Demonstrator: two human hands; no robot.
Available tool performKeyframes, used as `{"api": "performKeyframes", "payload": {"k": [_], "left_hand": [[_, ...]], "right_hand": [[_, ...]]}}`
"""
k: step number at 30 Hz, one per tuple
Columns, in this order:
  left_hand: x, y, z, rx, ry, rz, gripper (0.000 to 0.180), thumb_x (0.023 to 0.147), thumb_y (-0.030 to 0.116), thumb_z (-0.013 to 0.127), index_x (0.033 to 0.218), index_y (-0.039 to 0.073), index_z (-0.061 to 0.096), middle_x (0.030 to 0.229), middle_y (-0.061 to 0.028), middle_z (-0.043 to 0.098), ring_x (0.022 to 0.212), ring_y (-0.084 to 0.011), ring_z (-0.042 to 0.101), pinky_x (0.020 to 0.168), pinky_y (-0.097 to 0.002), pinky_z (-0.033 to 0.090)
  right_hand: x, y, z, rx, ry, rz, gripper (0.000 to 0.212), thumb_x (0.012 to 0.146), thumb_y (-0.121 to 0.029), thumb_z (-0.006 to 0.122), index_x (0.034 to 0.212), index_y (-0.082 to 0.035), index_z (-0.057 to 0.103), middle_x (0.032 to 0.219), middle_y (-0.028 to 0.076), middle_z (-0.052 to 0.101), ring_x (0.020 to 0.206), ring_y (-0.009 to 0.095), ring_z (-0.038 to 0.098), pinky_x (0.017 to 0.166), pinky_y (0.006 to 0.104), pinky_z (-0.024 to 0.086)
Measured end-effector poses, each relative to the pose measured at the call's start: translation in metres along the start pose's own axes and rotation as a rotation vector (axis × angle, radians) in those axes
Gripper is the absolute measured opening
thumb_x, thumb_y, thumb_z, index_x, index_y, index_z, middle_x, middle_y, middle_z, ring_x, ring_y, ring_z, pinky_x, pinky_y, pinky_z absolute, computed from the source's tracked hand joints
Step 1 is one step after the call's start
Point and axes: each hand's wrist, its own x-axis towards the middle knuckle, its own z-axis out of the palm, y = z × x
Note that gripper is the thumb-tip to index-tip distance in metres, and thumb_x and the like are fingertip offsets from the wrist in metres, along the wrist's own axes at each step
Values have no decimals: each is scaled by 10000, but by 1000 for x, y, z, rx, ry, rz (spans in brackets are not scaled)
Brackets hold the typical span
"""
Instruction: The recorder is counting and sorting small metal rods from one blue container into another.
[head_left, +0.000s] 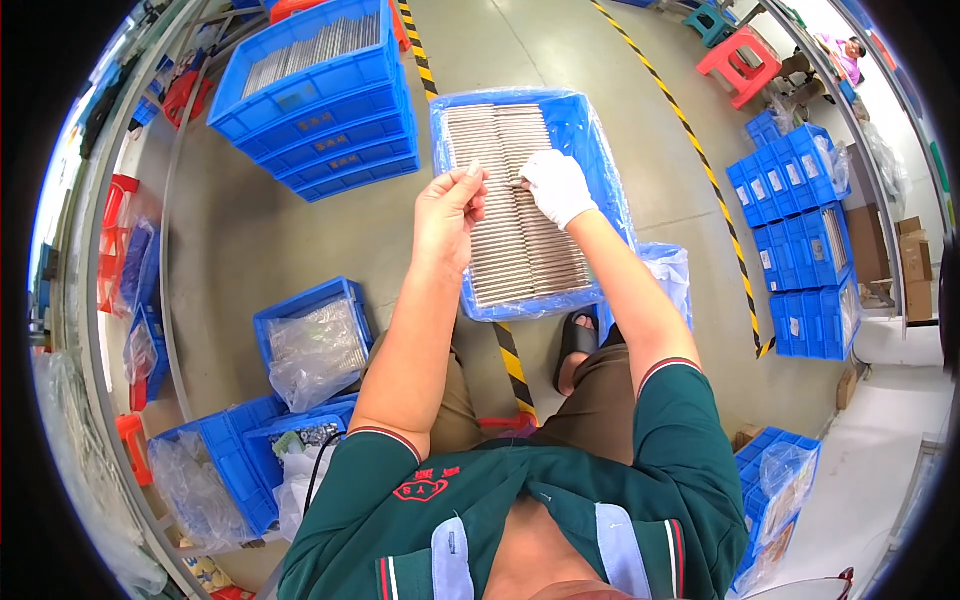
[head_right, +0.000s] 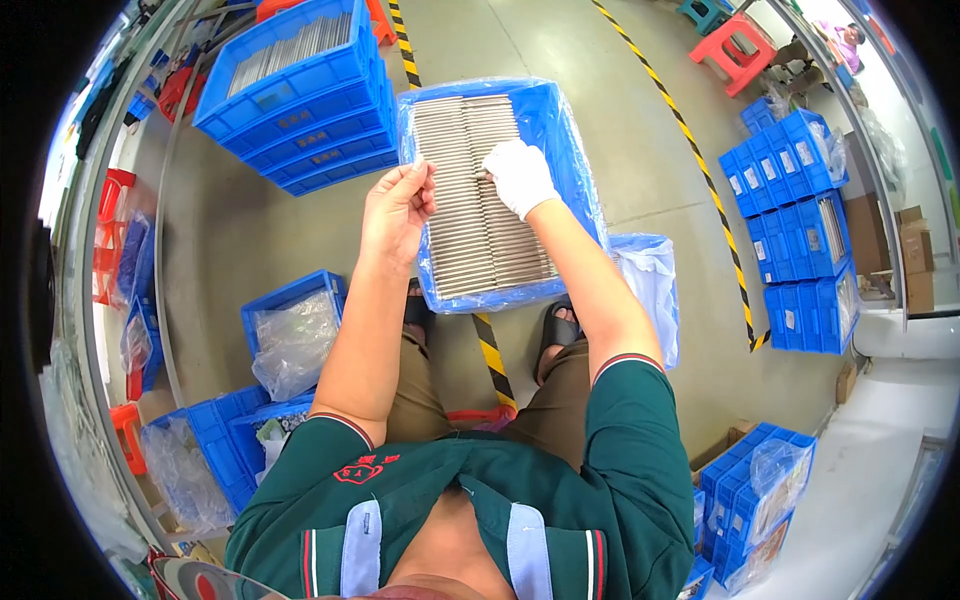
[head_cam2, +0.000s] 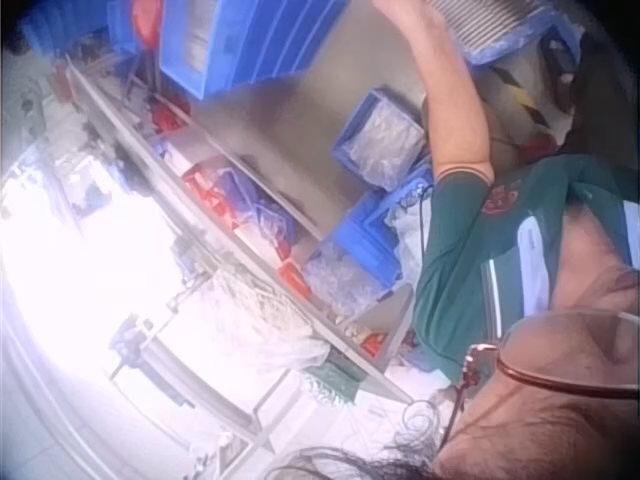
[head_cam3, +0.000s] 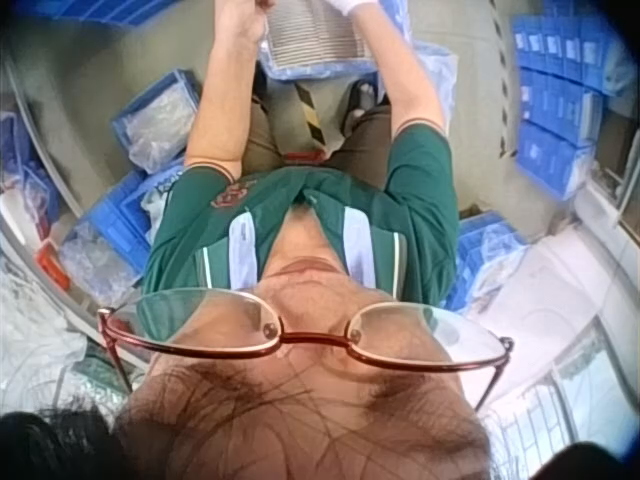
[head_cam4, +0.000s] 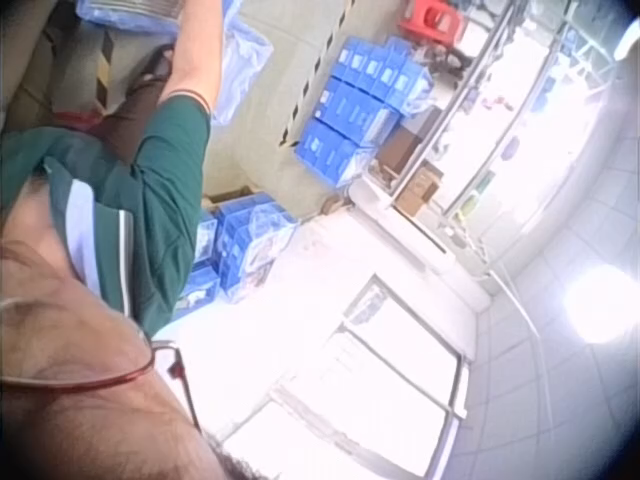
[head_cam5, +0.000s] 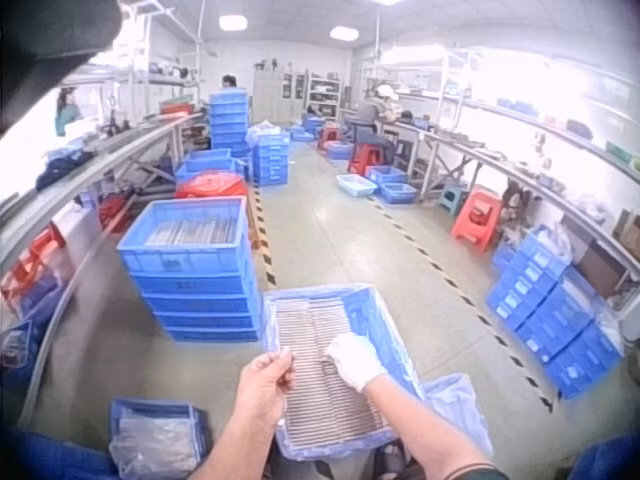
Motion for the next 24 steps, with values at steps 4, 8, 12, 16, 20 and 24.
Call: {"api": "performKeyframes", "payload": {"k": [4, 8, 12, 16, 20, 24], "left_hand": [[0, 0, -1, -4, -3, -32, 115, 820, 142, 610, 830, 27, 612, 674, 7, 565, 567, -57, 487, 535, -191, 419], [0, 0, 0, -9, -21, -11, 114, 822, 143, 608, 832, 29, 613, 674, 9, 564, 569, -58, 488, 537, -193, 420], [0, 0, 0, -11, -16, -12, 119, 825, 149, 605, 834, 31, 613, 669, 10, 562, 570, -58, 489, 539, -195, 423], [1, -1, 0, -11, -35, -48, 124, 828, 154, 602, 834, 30, 612, 667, 11, 560, 569, -59, 488, 540, -195, 424], [1, -1, -2, -19, -26, -24, 128, 829, 155, 600, 835, 28, 611, 669, 9, 561, 570, -60, 489, 540, -195, 424], [1, 0, -2, -24, -44, -29, 131, 828, 156, 602, 835, 25, 611, 670, 7, 562, 574, -61, 491, 541, -199, 425]], "right_hand": [[-4, 4, 0, 34, 82, -8, 83, 728, -194, 548, 688, -137, 593, 750, 51, 575, 777, 244, 546, 604, 379, 433], [-2, 2, -4, 14, 52, -38, 76, 726, -195, 551, 693, -141, 592, 737, 53, 566, 780, 242, 545, 616, 376, 433], [3, -5, -7, 43, 87, -109, 71, 713, -194, 572, 703, -127, 592, 721, 65, 555, 769, 249, 550, 643, 376, 442], [10, -11, -5, 57, 0, -111, 89, 711, -199, 585, 711, -112, 601, 743, 82, 566, 768, 257, 555, 654, 376, 447], [9, -9, -7, 25, -54, -40, 107, 712, -205, 587, 717, -102, 617, 767, 106, 583, 764, 270, 565, 653, 384, 454], [5, -8, -12, 24, -70, 13, 114, 712, -203, 586, 710, -95, 622, 753, 116, 585, 752, 280, 571, 658, 386, 459]]}}
